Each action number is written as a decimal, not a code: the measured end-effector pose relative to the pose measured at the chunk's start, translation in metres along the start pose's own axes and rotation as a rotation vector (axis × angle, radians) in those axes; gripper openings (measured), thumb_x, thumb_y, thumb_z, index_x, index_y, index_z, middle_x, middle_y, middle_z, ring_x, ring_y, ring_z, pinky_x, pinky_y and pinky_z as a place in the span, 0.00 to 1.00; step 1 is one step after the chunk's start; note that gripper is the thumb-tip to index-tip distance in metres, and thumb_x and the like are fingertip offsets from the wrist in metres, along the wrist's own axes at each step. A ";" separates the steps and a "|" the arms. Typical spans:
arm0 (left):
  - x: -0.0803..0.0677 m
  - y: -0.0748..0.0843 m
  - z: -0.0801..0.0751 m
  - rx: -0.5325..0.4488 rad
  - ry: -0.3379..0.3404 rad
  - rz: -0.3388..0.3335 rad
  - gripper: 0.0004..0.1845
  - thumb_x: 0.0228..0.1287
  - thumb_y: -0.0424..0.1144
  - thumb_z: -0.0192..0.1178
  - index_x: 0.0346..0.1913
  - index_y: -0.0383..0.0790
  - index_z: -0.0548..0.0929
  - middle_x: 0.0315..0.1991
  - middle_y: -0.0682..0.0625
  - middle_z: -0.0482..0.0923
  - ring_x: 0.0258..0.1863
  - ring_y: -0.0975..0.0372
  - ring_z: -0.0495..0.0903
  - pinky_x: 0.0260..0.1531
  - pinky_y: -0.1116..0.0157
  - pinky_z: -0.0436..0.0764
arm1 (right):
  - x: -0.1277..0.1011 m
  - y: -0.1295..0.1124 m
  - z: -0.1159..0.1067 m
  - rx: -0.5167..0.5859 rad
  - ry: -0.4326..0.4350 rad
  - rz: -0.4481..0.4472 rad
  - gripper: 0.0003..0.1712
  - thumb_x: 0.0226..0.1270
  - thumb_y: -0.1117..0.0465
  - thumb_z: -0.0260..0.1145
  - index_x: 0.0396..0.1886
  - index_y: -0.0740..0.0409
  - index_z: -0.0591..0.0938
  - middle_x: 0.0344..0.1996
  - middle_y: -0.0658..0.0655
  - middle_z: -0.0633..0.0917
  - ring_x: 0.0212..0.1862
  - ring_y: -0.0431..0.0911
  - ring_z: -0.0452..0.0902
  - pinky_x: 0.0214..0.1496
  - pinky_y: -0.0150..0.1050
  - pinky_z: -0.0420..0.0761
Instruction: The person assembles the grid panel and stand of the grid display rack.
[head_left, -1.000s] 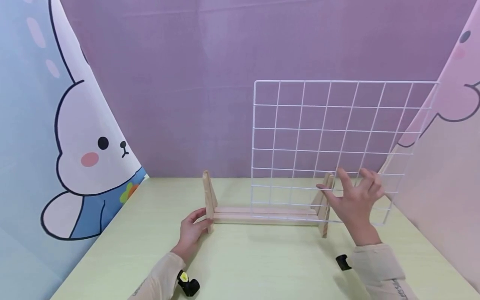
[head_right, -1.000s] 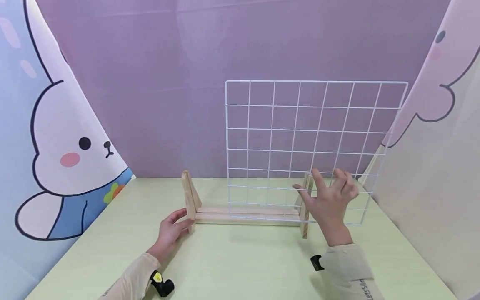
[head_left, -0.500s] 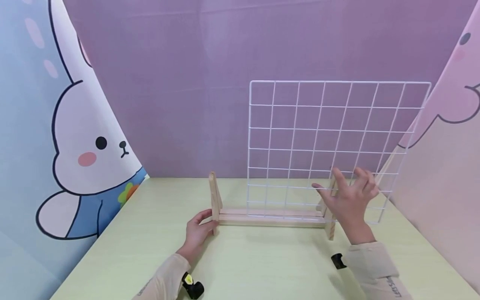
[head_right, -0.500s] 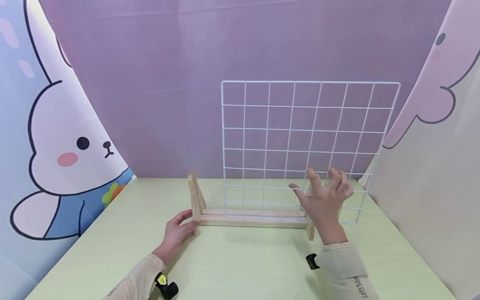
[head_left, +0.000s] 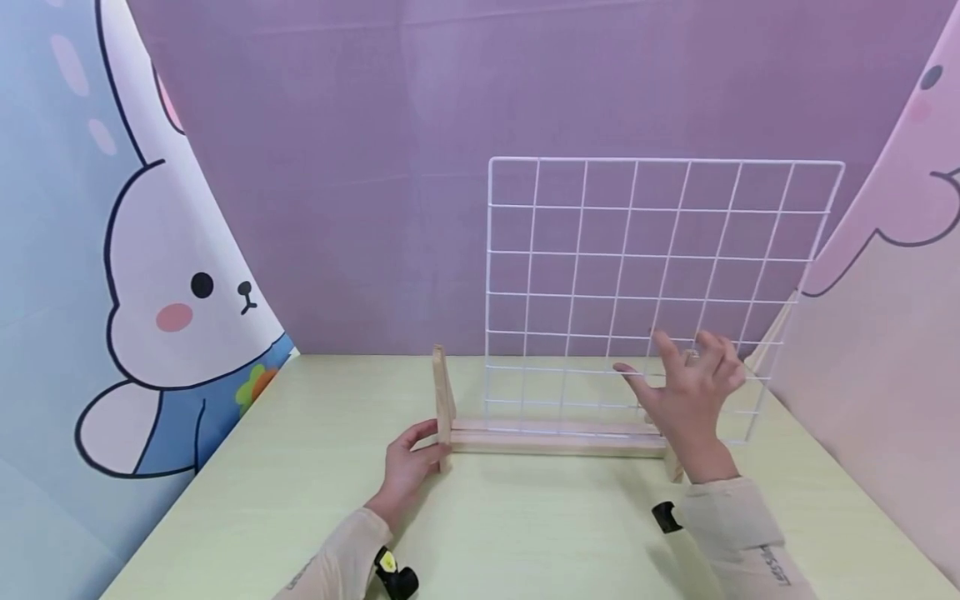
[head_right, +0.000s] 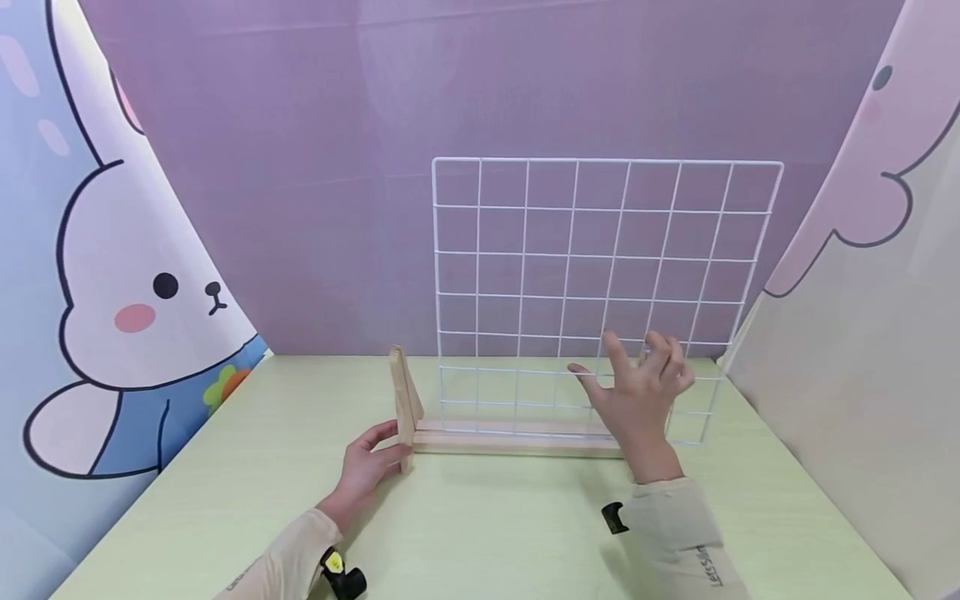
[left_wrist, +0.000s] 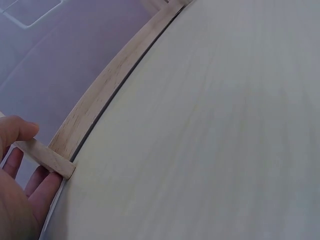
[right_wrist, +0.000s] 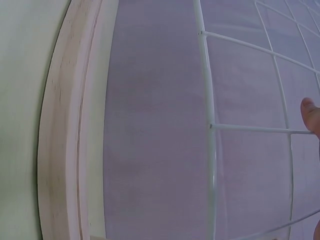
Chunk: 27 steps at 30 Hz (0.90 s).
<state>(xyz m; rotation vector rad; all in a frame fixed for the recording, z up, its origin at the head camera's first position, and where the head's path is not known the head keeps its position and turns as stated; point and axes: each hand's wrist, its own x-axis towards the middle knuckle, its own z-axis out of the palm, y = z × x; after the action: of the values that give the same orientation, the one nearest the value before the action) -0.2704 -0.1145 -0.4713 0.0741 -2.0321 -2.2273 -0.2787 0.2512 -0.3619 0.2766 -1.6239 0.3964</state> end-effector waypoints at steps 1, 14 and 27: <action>0.000 0.000 0.001 -0.003 -0.001 0.000 0.26 0.54 0.20 0.66 0.59 0.26 0.78 0.57 0.37 0.78 0.41 0.59 0.83 0.36 0.59 0.86 | 0.000 -0.001 0.001 0.002 0.001 0.001 0.38 0.56 0.25 0.63 0.47 0.53 0.78 0.44 0.71 0.67 0.55 0.71 0.60 0.51 0.71 0.57; -0.006 -0.002 0.011 -0.032 -0.022 -0.012 0.27 0.52 0.19 0.66 0.58 0.25 0.78 0.55 0.39 0.79 0.39 0.59 0.84 0.36 0.58 0.87 | 0.000 -0.008 0.007 0.025 -0.018 0.019 0.38 0.57 0.25 0.63 0.47 0.52 0.78 0.47 0.73 0.67 0.56 0.71 0.59 0.49 0.72 0.56; -0.014 0.002 0.017 -0.043 -0.019 -0.009 0.26 0.51 0.19 0.67 0.57 0.27 0.79 0.55 0.38 0.78 0.40 0.56 0.84 0.37 0.59 0.87 | 0.009 -0.024 0.004 -0.001 -0.077 0.019 0.37 0.58 0.26 0.63 0.50 0.51 0.76 0.49 0.72 0.66 0.58 0.73 0.58 0.51 0.74 0.58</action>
<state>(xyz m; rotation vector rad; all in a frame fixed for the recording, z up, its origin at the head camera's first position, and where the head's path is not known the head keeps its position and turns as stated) -0.2580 -0.0962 -0.4686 0.0577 -1.9968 -2.2840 -0.2732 0.2289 -0.3507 0.2784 -1.7035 0.4035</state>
